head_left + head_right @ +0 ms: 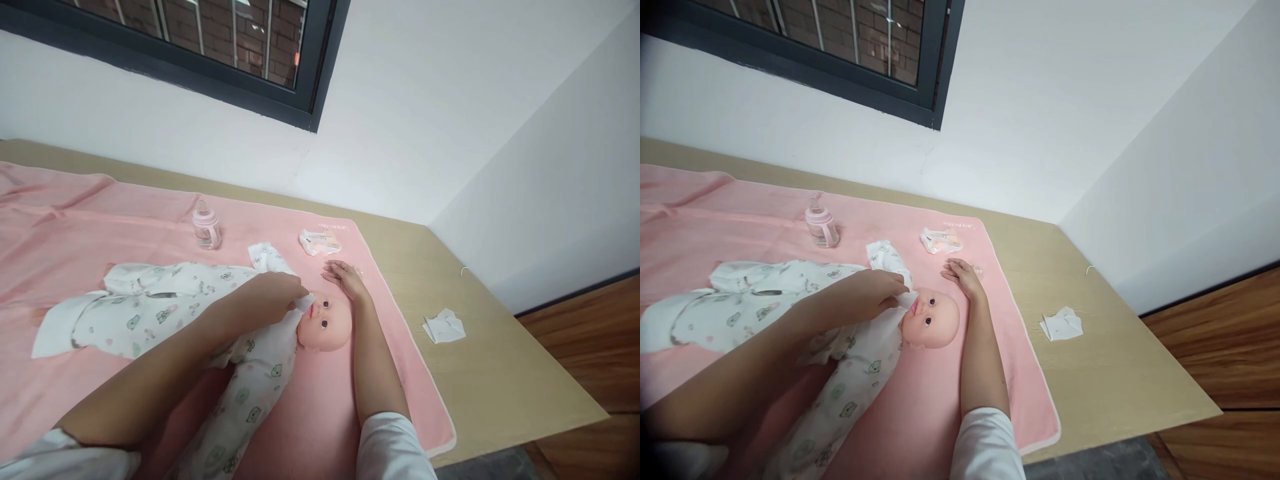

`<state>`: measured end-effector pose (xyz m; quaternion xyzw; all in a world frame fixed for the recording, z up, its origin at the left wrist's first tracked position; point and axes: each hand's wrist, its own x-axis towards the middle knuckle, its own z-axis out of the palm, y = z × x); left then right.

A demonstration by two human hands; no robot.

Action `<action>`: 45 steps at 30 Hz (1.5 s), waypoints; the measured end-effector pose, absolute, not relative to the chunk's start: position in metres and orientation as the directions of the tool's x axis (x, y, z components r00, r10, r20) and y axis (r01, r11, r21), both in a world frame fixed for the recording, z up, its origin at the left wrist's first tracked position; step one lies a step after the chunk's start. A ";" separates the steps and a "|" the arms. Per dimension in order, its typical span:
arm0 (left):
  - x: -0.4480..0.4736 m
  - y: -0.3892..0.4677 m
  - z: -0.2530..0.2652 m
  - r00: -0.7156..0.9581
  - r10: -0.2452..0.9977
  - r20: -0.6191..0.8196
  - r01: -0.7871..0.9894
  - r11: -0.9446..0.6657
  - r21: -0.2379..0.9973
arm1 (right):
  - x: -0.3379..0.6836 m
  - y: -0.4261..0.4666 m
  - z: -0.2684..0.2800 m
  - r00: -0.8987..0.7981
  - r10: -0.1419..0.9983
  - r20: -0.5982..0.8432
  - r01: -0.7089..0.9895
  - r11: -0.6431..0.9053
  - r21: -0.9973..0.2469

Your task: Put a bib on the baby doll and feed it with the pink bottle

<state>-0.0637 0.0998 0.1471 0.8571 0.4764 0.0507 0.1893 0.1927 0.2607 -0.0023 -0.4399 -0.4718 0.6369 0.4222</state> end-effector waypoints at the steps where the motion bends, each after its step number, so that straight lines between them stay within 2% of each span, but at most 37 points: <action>1: -0.064 0.100 0.147 0.542 0.836 -0.088 0.795 -0.476 0.375 | 0.193 0.261 -0.002 -0.254 0.954 -0.161 -0.124 -0.197 -0.973; 11: -0.061 0.102 0.147 0.496 0.867 -0.052 0.821 -0.448 0.353 | 0.194 0.262 -0.004 -0.259 0.952 -0.165 -0.131 -0.204 -0.970; 22: -0.062 0.113 0.129 0.520 0.852 0.058 0.797 -0.509 0.326 | 0.194 0.264 -0.006 -0.269 0.951 -0.152 -0.145 -0.196 -0.970; 45: -0.061 0.117 0.129 0.463 0.879 0.116 0.758 -0.460 0.461 | 0.194 0.263 -0.005 -0.265 0.952 -0.155 -0.138 -0.197 -0.971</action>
